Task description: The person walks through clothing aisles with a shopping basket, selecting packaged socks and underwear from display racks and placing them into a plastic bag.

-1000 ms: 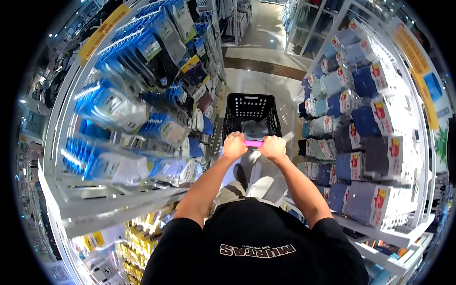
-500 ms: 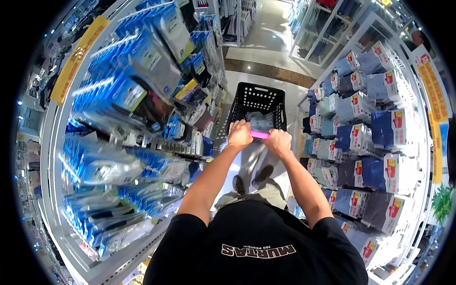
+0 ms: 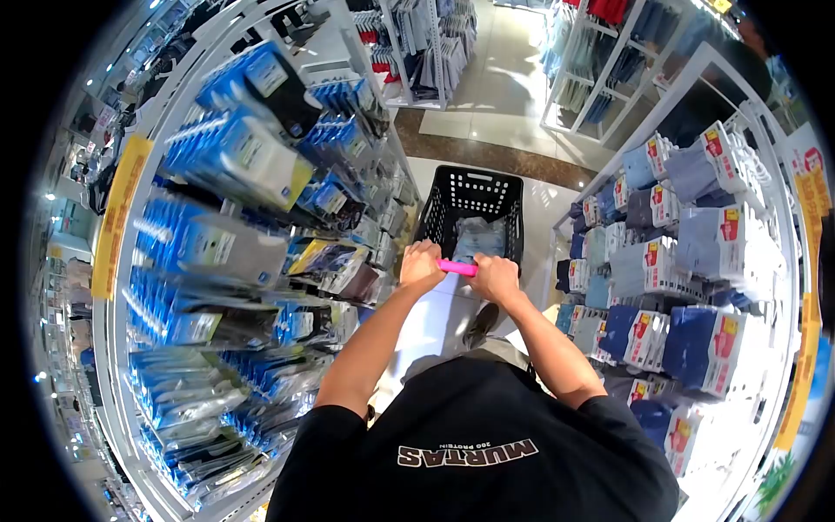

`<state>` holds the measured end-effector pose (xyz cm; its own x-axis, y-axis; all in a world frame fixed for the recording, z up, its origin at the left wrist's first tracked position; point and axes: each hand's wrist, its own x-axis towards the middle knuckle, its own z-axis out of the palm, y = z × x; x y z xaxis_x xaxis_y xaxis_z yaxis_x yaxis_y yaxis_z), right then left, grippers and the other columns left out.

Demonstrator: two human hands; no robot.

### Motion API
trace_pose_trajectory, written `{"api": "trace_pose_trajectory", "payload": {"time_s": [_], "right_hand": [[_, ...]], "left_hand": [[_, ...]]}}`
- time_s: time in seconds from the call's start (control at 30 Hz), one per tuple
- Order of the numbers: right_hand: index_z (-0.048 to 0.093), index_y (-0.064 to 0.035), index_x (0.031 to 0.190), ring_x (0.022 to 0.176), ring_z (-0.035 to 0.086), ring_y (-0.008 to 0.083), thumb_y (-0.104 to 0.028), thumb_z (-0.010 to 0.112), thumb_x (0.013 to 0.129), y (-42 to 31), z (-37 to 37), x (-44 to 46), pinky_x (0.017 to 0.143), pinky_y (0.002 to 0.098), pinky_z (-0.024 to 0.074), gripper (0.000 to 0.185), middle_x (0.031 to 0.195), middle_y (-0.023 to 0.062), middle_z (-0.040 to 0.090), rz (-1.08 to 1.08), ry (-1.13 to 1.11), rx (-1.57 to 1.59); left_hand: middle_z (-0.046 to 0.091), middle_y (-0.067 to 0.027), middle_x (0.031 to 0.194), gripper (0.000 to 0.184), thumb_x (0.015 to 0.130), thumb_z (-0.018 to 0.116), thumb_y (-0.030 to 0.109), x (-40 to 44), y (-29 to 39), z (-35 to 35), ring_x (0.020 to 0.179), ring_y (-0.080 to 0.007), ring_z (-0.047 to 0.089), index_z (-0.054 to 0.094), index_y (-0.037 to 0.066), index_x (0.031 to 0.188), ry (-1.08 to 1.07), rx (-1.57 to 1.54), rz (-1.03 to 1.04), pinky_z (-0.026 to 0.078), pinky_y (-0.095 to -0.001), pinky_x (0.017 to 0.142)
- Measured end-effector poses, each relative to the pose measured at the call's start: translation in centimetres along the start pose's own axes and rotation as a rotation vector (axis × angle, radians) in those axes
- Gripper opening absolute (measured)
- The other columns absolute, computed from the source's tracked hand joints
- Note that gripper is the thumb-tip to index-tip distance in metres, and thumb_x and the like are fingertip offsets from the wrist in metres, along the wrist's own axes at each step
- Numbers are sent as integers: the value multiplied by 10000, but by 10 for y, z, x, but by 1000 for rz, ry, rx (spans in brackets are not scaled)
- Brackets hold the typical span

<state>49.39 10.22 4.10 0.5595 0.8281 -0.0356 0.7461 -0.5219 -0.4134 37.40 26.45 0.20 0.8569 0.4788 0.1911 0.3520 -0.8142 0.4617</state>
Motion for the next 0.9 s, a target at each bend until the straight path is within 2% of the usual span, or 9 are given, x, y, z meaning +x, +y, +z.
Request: {"api": "trace_pose_trajectory", "payload": {"time_s": [0.13, 0.27, 0.53, 0.7, 0.83, 0.87, 0.9], "right_hand": [[669, -98, 831, 694, 670, 381, -332, 737, 720, 23, -12, 35, 644, 480, 532, 268, 716, 181, 672, -80, 7, 112], [662, -97, 811, 679, 664, 374, -320, 729, 720, 35, -25, 63, 635, 470, 527, 249, 693, 173, 664, -81, 8, 144], [638, -80, 803, 683, 660, 376, -308, 754, 707, 66, -34, 125, 615, 487, 514, 273, 718, 149, 670, -137, 10, 147], [620, -76, 787, 724, 665, 369, -307, 754, 707, 83, -44, 167, 623, 482, 511, 278, 768, 135, 683, -174, 13, 155], [664, -91, 859, 790, 674, 336, -326, 744, 706, 98, -63, 206, 665, 421, 524, 292, 796, 152, 684, -64, -188, 226], [672, -72, 881, 789, 685, 266, -337, 755, 746, 104, -68, 218, 680, 355, 522, 308, 800, 128, 693, -53, -256, 274], [670, -61, 889, 773, 680, 240, -330, 746, 775, 116, -67, 229, 679, 344, 521, 302, 801, 112, 693, -22, -327, 473]], "left_hand": [[573, -105, 843, 207, 749, 709, 217, 35, 9, -3, 909, -315, 555, 566, 75, 704, 19, 42, -40, 429, -427, 820], [569, -103, 906, 161, 730, 721, 161, 60, 23, 9, 921, -334, 549, 586, 75, 717, 168, 48, -157, 427, -450, 836], [547, -124, 812, 205, 713, 724, 122, 123, 9, 26, 829, -352, 552, 535, 61, 663, 205, 34, -125, 446, -453, 749], [547, -129, 817, 184, 719, 709, 97, 164, 4, 33, 823, -364, 541, 539, 48, 668, 239, -19, -121, 446, -464, 755], [552, -133, 825, 170, 728, 706, 101, 200, -2, 36, 828, -366, 537, 553, 42, 682, 241, -63, -124, 448, -460, 755], [552, -134, 825, 170, 730, 704, 100, 209, -4, 35, 829, -366, 536, 552, 42, 682, 240, -87, -130, 449, -458, 755], [551, -134, 824, 169, 731, 703, 99, 215, -5, 36, 829, -365, 536, 552, 42, 681, 238, -114, -141, 450, -456, 754]]}}
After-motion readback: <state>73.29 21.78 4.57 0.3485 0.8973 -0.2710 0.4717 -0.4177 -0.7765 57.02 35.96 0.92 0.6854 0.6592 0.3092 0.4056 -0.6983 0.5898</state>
